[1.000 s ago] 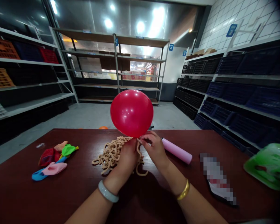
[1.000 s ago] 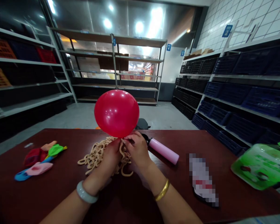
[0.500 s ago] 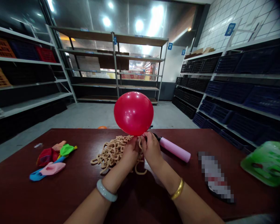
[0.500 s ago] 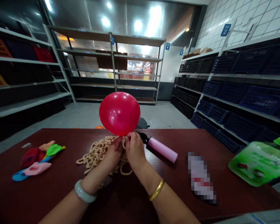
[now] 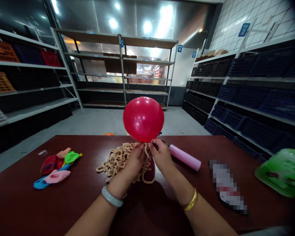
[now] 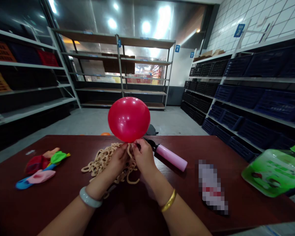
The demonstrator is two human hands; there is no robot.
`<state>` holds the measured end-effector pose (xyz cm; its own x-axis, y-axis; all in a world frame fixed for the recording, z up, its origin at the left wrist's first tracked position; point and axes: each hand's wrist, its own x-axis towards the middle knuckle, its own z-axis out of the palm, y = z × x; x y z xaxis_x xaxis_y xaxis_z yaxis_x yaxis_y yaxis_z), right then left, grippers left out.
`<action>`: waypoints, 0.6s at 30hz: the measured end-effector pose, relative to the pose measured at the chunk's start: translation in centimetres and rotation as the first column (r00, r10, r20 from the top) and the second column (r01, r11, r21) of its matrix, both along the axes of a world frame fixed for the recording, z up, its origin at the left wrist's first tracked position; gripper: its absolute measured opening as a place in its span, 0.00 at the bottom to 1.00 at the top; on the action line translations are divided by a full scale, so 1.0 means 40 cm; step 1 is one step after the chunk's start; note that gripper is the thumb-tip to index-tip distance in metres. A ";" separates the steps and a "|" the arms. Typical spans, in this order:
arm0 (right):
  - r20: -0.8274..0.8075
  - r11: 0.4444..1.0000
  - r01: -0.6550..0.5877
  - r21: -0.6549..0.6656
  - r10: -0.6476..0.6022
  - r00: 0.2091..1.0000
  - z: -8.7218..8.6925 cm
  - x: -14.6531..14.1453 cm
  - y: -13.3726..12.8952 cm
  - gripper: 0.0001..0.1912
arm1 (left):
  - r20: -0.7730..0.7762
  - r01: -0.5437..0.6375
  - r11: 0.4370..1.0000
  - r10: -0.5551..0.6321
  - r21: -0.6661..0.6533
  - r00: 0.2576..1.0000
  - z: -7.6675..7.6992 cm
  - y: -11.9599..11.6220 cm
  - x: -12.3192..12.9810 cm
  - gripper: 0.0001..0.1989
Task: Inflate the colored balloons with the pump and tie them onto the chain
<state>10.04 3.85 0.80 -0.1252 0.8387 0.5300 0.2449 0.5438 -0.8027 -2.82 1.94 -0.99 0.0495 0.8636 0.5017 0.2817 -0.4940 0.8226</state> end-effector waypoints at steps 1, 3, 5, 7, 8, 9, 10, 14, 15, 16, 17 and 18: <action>0.011 0.999 0.015 0.035 -0.016 1.000 0.002 0.001 -0.002 0.06 | 0.017 -0.015 1.000 0.016 -0.006 1.000 0.001 -0.002 0.001 0.11; 0.043 0.991 0.040 0.127 -0.046 0.998 0.007 0.002 -0.010 0.06 | 0.049 -0.051 0.999 0.051 -0.011 0.997 0.001 -0.005 0.004 0.12; 0.097 0.972 0.032 0.231 -0.056 0.994 0.015 0.003 -0.018 0.06 | 0.097 -0.059 0.998 0.060 -0.014 0.994 0.001 -0.006 0.006 0.13; 0.156 0.949 0.009 0.315 -0.061 0.986 0.021 0.004 -0.025 0.07 | 0.159 -0.035 0.999 0.040 -0.036 0.986 0.002 -0.007 0.010 0.13; 0.182 0.940 -0.003 0.342 -0.063 0.981 0.023 0.005 -0.027 0.07 | 0.193 -0.014 0.999 0.023 -0.051 0.981 0.003 -0.008 0.011 0.14; 0.200 0.933 -0.011 0.359 -0.066 0.977 0.023 0.006 -0.028 0.07 | 0.224 0.007 0.998 0.007 -0.064 0.975 0.004 -0.009 0.013 0.14; 0.210 0.929 -0.018 0.370 -0.064 0.976 0.023 0.006 -0.028 0.08 | 0.248 0.023 0.997 -0.004 -0.075 0.969 0.005 -0.010 0.014 0.14; 0.173 0.921 -0.080 0.382 0.014 0.985 0.018 0.009 -0.026 0.08 | 0.258 0.037 0.994 -0.010 -0.100 0.966 0.010 -0.015 0.017 0.16; 0.149 0.922 -0.089 0.376 0.035 0.988 0.017 0.010 -0.026 0.07 | 0.253 0.036 0.994 -0.010 -0.099 0.967 0.011 -0.017 0.018 0.16; 0.121 0.928 -0.094 0.359 0.054 0.991 0.017 0.012 -0.025 0.07 | 0.252 0.037 0.995 -0.012 -0.095 0.968 0.011 -0.018 0.020 0.16; 0.089 0.938 -0.095 0.332 0.069 0.994 0.018 0.013 -0.024 0.07 | 0.253 0.038 0.995 -0.014 -0.091 0.967 0.012 -0.019 0.022 0.16; 0.057 0.951 -0.097 0.295 0.084 0.995 0.018 0.015 -0.023 0.07 | 0.255 0.039 0.995 -0.015 -0.088 0.967 0.013 -0.020 0.023 0.16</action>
<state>10.62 2.92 1.50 -0.2214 0.6285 0.7456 0.2141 0.7772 -0.5916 -1.89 1.13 -0.48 -0.0455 0.9063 0.4201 0.0452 -0.4182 0.9072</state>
